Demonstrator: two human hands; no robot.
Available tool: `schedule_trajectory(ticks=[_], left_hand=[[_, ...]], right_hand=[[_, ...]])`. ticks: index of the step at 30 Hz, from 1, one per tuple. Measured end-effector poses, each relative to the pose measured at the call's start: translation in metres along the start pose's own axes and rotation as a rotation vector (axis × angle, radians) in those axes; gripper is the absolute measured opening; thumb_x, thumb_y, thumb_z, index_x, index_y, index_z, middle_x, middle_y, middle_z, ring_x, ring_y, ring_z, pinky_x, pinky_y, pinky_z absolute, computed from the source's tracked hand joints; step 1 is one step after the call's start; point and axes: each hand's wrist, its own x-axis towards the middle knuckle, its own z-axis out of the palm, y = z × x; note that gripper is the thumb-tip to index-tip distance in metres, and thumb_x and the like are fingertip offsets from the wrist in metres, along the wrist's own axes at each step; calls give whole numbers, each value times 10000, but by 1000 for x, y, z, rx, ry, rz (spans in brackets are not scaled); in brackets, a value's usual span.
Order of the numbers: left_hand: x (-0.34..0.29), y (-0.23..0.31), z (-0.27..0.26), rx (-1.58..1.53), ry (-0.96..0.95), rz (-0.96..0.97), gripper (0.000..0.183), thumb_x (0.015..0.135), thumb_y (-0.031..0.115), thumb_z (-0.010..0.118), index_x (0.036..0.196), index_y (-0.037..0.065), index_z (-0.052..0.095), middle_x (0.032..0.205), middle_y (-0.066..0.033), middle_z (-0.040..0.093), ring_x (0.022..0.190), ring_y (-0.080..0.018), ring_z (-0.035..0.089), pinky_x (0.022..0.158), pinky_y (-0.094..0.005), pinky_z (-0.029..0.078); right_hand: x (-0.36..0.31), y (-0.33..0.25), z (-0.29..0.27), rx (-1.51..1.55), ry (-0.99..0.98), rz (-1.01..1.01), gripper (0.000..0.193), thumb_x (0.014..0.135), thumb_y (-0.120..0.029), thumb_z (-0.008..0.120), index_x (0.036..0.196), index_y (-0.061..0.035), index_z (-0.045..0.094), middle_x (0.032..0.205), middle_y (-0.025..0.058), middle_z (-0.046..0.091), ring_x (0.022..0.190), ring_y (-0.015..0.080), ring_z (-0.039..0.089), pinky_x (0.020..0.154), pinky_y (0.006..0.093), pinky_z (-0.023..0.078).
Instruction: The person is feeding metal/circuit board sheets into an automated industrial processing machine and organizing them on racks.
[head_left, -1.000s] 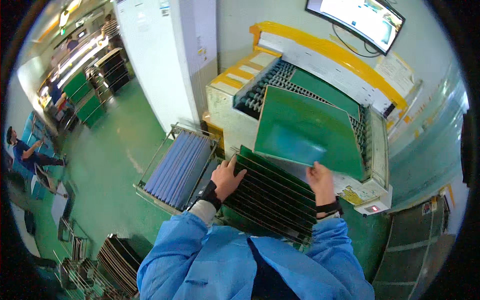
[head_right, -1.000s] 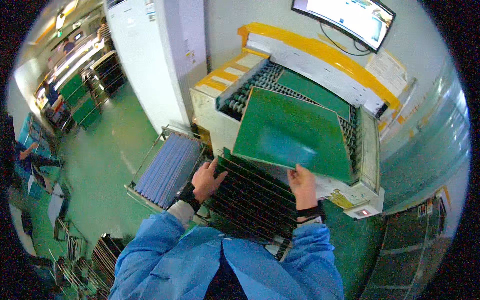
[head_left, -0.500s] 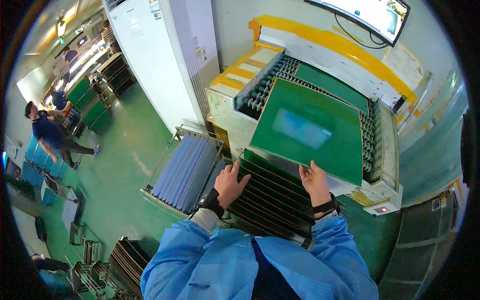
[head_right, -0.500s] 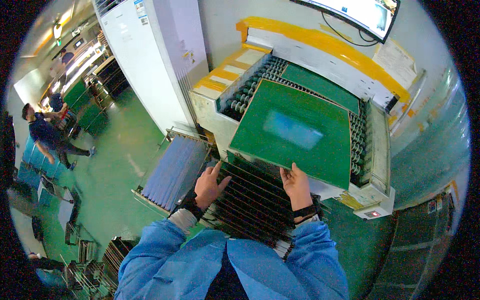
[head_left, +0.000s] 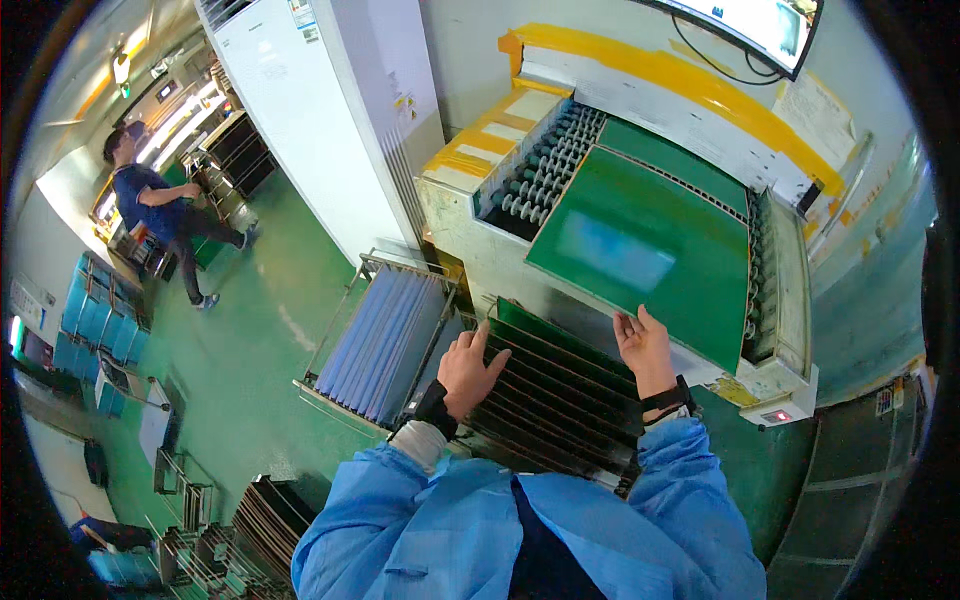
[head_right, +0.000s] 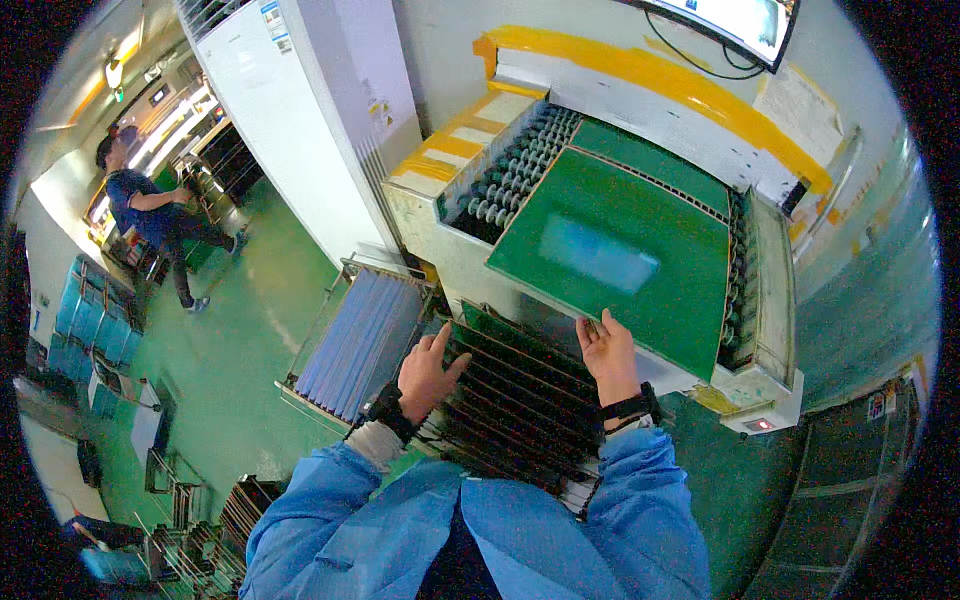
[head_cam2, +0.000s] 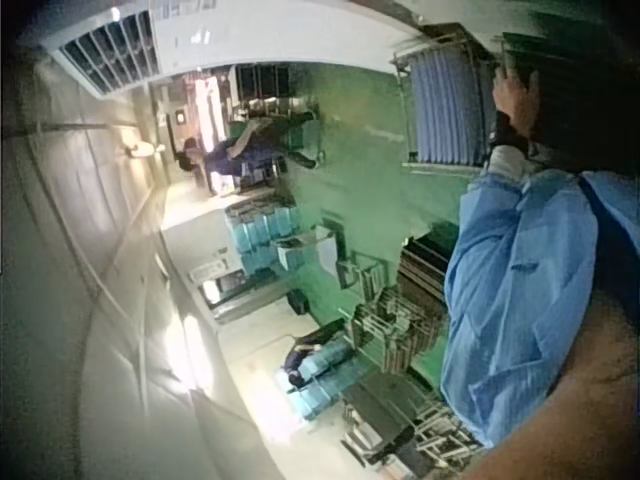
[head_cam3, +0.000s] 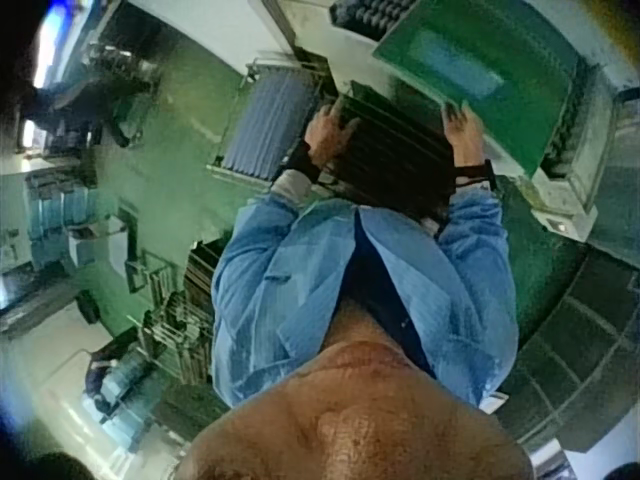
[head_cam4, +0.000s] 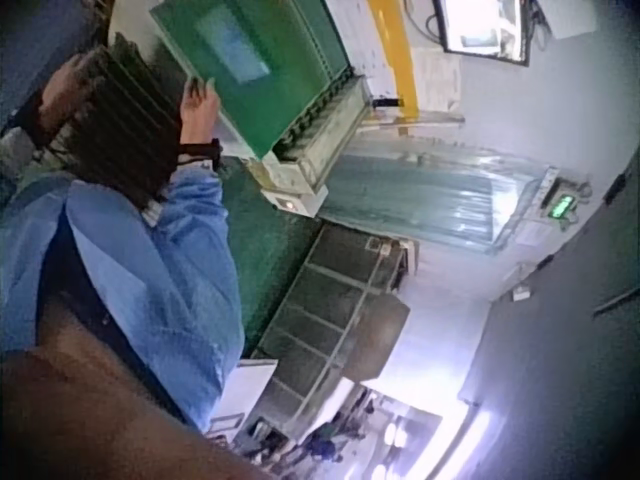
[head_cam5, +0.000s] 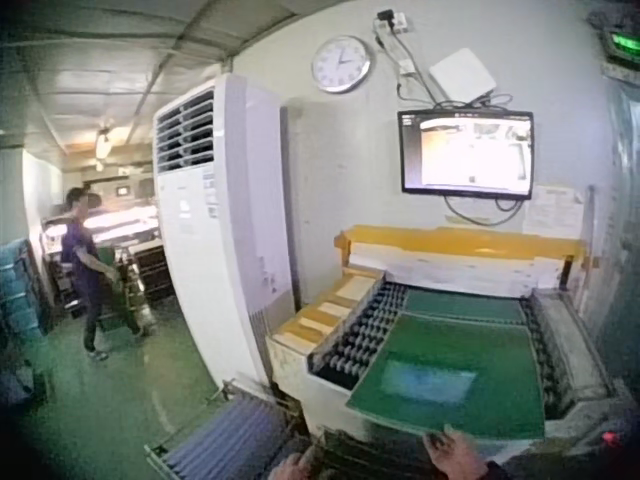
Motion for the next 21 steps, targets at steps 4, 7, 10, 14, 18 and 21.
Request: schedule_trajectory(ticks=[4,7,10,14,18,21], left_hand=[[1,-1,2,4,1,12,644,866,430,589,1345,35,421,1097,-181,562,996,-361,557,830,-438,469],[-1,1,0,-10,9,32,639,868,423,591,1345,34,421,1106,-184,562,1005,-364,555,837,-439,468],[-1,3,-1,2,3,35,639,867,419,595,1345,33,422,1120,-188,559,1008,-364,555,841,-439,467],[-1,1,3,-26,-2,25,642,865,423,595,1346,35,422,1125,-189,560,1012,-362,555,842,-436,468],[-1,-1,5,5,16,19,643,867,433,587,1348,40,422,1118,-188,564,1017,-360,558,845,-433,469],[0,-2,8,12,25,35,641,870,438,582,1348,42,422,1116,-188,565,1018,-360,560,843,-433,470]], right_hand=[[-1,0,-2,-7,13,20,172,905,-120,595,973,8,503,988,158,575,933,282,566,903,395,520],[-4,2,-3,-27,-3,9,186,902,-126,600,983,7,499,975,156,570,933,288,565,887,399,523],[0,4,-4,-30,-5,4,187,900,-126,602,983,5,498,983,153,566,932,291,564,878,398,524],[9,2,-6,-20,-20,8,183,902,-128,598,985,1,499,995,150,560,932,289,561,879,395,522],[12,2,-5,-19,-3,34,163,900,-129,598,947,-5,503,973,155,572,929,285,570,878,400,523],[11,0,-3,-44,8,46,158,898,-130,602,930,-5,510,966,161,586,924,285,583,871,404,525]])
